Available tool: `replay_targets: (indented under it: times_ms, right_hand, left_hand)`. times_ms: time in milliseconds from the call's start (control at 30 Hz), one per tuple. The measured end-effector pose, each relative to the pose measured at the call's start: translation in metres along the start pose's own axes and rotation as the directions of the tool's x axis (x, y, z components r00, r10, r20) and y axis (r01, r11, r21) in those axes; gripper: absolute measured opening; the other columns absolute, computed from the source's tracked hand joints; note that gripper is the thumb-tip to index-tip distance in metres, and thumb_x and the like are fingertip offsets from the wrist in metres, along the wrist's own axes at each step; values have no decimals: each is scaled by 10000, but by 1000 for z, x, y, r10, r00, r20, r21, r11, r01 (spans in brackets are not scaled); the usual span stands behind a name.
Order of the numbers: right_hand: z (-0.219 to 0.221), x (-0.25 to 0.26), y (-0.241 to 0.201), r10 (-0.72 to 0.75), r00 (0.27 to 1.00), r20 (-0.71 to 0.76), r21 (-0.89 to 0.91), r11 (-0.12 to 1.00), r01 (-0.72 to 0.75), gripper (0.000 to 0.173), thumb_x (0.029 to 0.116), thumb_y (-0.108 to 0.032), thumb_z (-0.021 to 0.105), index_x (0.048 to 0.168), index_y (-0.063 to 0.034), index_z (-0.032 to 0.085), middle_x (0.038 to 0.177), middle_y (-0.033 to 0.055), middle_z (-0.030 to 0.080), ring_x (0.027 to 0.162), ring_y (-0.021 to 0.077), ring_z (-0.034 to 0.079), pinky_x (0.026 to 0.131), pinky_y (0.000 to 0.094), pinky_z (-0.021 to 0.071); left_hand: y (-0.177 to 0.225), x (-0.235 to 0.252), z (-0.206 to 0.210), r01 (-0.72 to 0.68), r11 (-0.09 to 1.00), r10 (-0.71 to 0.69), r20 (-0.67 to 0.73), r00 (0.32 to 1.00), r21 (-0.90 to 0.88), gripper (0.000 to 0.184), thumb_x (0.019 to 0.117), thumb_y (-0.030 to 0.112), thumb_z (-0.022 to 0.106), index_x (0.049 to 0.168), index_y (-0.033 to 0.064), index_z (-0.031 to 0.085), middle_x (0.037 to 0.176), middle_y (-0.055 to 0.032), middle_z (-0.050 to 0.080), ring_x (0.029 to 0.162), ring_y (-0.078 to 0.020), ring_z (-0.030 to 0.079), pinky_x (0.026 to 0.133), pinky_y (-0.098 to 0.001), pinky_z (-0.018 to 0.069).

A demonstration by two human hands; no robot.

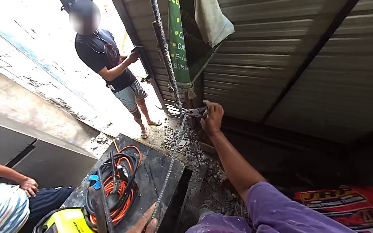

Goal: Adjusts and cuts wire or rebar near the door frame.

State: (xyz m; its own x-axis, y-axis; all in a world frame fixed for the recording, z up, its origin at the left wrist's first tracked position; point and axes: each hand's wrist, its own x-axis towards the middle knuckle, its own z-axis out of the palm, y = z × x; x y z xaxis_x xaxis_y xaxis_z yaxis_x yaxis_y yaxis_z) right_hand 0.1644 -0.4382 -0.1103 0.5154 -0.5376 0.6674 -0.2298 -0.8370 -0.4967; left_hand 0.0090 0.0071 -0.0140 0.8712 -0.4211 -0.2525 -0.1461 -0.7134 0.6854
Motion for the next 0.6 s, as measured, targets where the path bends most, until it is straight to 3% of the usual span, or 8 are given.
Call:
replay_targets:
  times_ms: [167,267,367,433,600]
  right_hand:
    - [-11,52,25,-337,936,-98,32,939,342,578,856,-46,622,1415,-192,602,1238,141,650,1293,354,542,1176,562,332]
    - [-30,70,30,-480,875,59,8,877,480,631,874,-46,603,1478,-216,538,1296,104,634,1341,320,514,1195,527,318]
    - [-33,69,26,-449,889,96,48,894,446,695,862,20,600,1514,-201,501,1421,88,593,1437,305,443,1229,497,311]
    - [-25,53,24,-387,917,92,73,921,382,779,807,50,632,1534,-180,474,1482,101,554,1469,313,412,1236,487,314]
    - [-21,52,27,-378,921,95,-1,925,380,772,822,4,638,1534,-246,472,1229,121,650,1265,333,560,1176,526,339]
  left_hand:
    - [-4,1,1,-18,1000,18,-16,1000,19,391,1031,210,584,1412,138,642,1065,-68,762,710,-105,666,717,-344,580]
    - [-2,1,3,6,1000,-6,-10,1000,1,394,1025,197,579,1409,135,641,1052,-62,760,681,-92,654,681,-326,575]
    - [2,3,4,57,997,-57,17,998,-44,397,1029,200,574,1417,134,630,889,-42,729,562,-99,592,547,-314,537]
    - [4,4,7,81,995,-80,22,997,-58,412,1023,201,581,1428,131,618,872,-42,723,550,-108,589,533,-319,535]
    - [6,14,9,93,994,-94,-7,996,-65,456,996,270,608,1436,150,615,786,-4,699,552,-106,615,539,-311,562]
